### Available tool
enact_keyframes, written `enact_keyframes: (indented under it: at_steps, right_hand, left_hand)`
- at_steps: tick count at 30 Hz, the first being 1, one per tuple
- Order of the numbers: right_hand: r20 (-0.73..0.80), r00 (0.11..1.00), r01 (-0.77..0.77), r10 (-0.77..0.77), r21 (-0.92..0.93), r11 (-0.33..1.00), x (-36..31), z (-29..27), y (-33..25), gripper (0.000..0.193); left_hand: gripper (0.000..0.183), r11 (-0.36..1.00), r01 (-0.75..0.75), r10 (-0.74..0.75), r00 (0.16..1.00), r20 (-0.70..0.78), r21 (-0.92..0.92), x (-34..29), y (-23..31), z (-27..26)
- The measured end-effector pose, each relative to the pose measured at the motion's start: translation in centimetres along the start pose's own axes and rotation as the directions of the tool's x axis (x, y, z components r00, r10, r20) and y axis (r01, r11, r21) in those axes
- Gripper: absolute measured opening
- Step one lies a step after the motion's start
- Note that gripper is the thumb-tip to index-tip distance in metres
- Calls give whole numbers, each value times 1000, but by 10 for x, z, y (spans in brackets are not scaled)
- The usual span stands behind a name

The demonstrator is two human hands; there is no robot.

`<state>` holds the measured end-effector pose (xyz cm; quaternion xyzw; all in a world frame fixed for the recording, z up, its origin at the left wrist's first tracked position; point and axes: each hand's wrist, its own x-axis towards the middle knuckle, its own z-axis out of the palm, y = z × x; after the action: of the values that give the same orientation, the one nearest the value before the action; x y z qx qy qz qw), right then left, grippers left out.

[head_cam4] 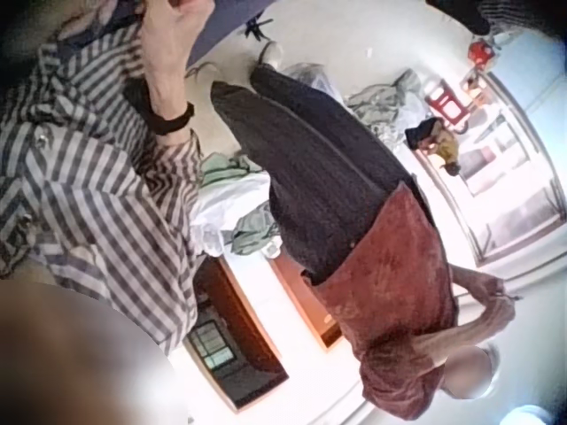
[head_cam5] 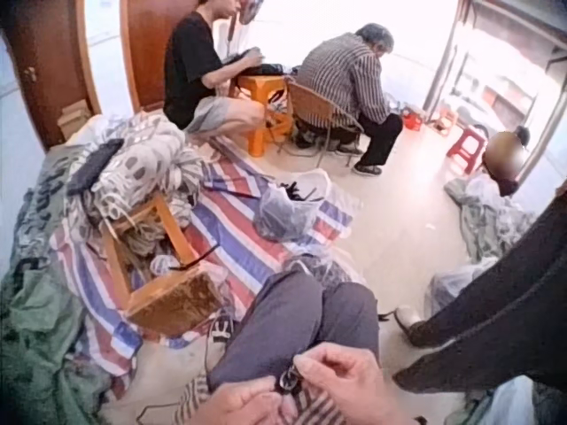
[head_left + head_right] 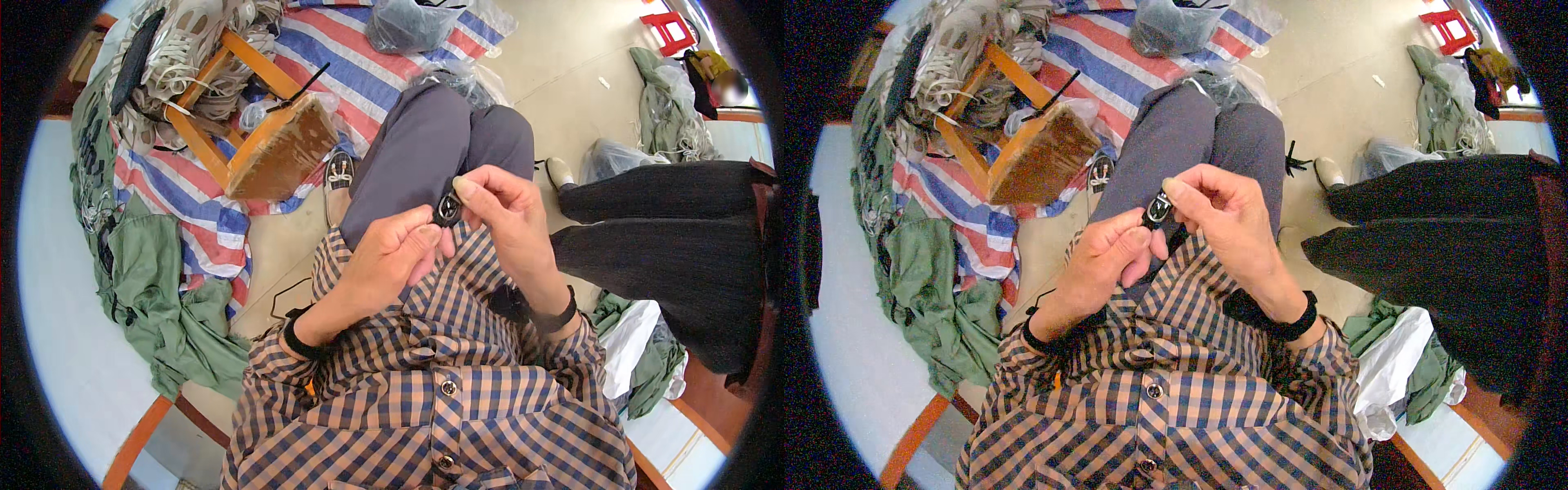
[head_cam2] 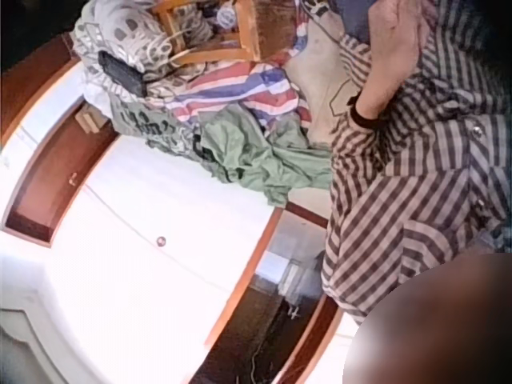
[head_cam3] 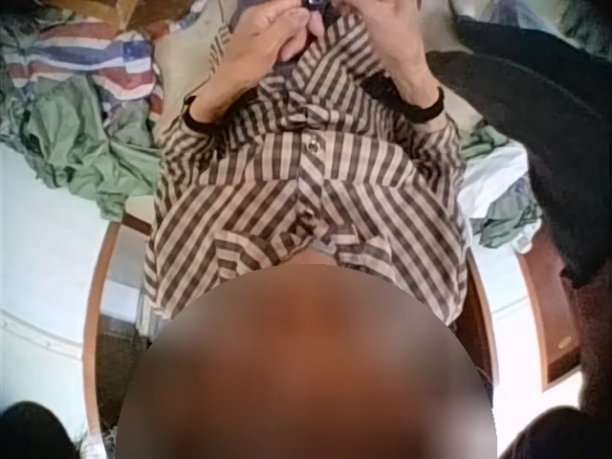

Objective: The recorder is assembling small black leather or synthetic straps with metal buckles while sitting on the floor of a warehouse or factory space.

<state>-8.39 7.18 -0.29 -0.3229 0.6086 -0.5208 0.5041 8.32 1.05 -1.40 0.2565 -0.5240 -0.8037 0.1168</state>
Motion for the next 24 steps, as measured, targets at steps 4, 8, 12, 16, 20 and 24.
enact_keyframes:
  at_steps: [4,8,12,16,20,24]
  right_hand:
    - [-49,998,47,-48,-30,998,4,7,3,15]
    - [-42,996,78,-79,-32,996,8,13,0,15]
    - [13,998,59,-59,-28,998,11,15,2,14]
    - [72,997,-14,9,64,998,22,21,11,16]
    - [218,976,-34,24,41,999,51,44,10,18]
    - [256,960,191,-115,-294,937,105,71,8,17]
  left_hand:
    - [23,993,112,-113,994,-11,-37,3,7,-4]
    - [14,999,-14,7,992,-123,-51,3,7,-7]
    - [19,881,-138,293,909,-295,452,2,2,-1]
    - [15,761,-165,452,829,-330,628,2,-5,-8]
    - [11,779,-127,479,751,-454,613,0,-24,-36]
    - [22,991,-135,110,794,-598,2,-9,-41,-82]
